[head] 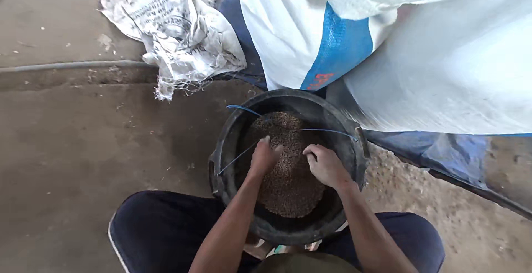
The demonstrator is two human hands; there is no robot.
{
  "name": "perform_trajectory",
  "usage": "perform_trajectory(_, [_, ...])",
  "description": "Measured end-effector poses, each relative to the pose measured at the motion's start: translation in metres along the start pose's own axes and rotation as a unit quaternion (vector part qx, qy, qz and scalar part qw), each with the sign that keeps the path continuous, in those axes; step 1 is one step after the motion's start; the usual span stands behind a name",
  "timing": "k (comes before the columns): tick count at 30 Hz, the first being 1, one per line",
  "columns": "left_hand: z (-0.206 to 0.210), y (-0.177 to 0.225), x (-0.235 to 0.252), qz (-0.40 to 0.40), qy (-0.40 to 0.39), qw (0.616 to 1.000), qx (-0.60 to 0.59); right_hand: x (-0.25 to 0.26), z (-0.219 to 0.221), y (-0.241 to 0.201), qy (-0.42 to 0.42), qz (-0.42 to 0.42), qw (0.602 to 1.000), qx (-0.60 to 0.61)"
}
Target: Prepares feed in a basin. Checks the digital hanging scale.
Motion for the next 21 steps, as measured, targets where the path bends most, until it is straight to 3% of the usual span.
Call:
perform_trajectory(1, [-0.006, 0.001, 0.005, -0.008, 0.049, 0.997, -0.067, 0.006, 0.008, 0.005, 0.029, -0.009, 0.999, 0.023])
perform_trajectory(3, [-0.013, -0.003, 0.025, -0.062, 0.121, 0.978, -0.161, 0.023, 0.038, 0.022, -0.004, 0.057, 0.998, -0.01])
perform_trajectory(6, [-0.024, -0.003, 0.075, -0.112, 0.175, 0.948, -0.241, 0.04, 0.055, 0.027, -0.008, 0.109, 0.994, 0.025])
perform_trajectory(10, [-0.027, -0.003, 0.112, -0.078, 0.201, 0.933, -0.288, 0.05, 0.059, 0.036, 0.013, 0.147, 0.983, 0.108])
perform_trajectory(13, [-0.035, 0.011, 0.075, 0.023, 0.243, 0.938, -0.246, 0.047, 0.059, 0.034, 0.041, 0.172, 0.965, 0.195])
perform_trajectory(16, [-0.046, 0.025, 0.012, 0.095, 0.221, 0.95, -0.198, 0.028, 0.052, 0.012, 0.044, 0.201, 0.937, 0.283])
perform_trajectory(21, [-0.068, 0.035, -0.057, 0.075, 0.168, 0.953, -0.24, -0.011, 0.037, -0.037, 0.027, 0.248, 0.912, 0.325])
Point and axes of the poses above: each hand's wrist, its own x-axis towards the middle knuckle, its own z-axis out of the palm, y = z × x, the point moved 1 cm from there along x, towards the middle knuckle, and after that the axes turned 1 degree about y, right-handed, at the moved point
